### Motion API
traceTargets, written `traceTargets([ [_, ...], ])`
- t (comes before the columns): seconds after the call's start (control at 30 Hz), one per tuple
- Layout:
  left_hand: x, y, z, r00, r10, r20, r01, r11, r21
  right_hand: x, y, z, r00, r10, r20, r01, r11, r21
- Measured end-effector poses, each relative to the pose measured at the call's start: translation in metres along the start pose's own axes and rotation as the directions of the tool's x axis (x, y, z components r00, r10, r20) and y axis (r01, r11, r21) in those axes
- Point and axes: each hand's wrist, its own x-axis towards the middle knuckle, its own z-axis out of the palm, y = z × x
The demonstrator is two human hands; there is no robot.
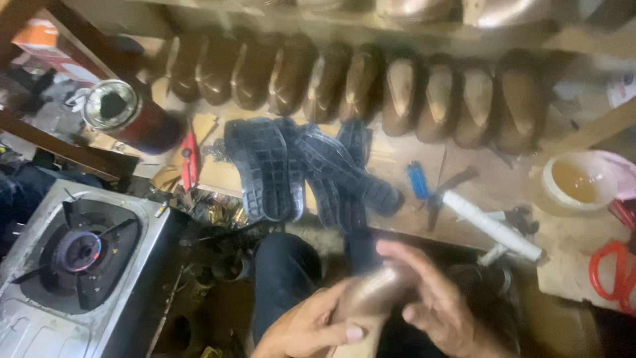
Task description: The person attaches black rubber soles to metallic shoe lasts. They repeatedly heat the sole edges over a gas burner, press the sole onto the last, and use a hammer to tap the edges into place. Finished lasts are placed on a nearby shelf.
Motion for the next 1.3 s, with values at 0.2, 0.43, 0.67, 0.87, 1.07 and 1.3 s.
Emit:
traceTargets([
  [0.2,0.008,-0.014,-0.001,0.909,0.168,-0.382,-0.278,0.926,-0.254,-0.022,0.037,0.047,0.975,0.197,-0.103,-0.221,0.900,-0.376],
  [0.43,0.003,-0.010,-0.012,0.850,0.252,-0.463,-0.408,0.871,-0.274,-0.017,0.026,0.029,0.933,-0.355,0.063,0.295,0.648,-0.702],
  [0.67,0.003,-0.016,-0.017,0.838,0.304,-0.453,-0.459,0.843,-0.281,-0.020,0.025,0.020,0.937,-0.328,0.119,0.308,0.619,-0.723],
  [0.87,0.001,-0.018,-0.021,0.768,0.363,-0.528,-0.492,0.862,-0.122,-0.032,0.033,0.024,0.966,-0.231,0.115,0.250,0.735,-0.630],
  [1.07,0.030,-0.008,-0.057,0.553,-0.024,-0.833,-0.354,0.898,-0.261,-0.015,-0.004,0.017,0.986,0.146,0.081,-0.139,0.987,-0.081],
  [1.3,0.029,-0.007,-0.052,0.571,-0.206,-0.794,-0.389,0.784,-0.483,0.029,-0.069,-0.005,0.990,0.067,0.124,-0.089,0.979,0.182],
])
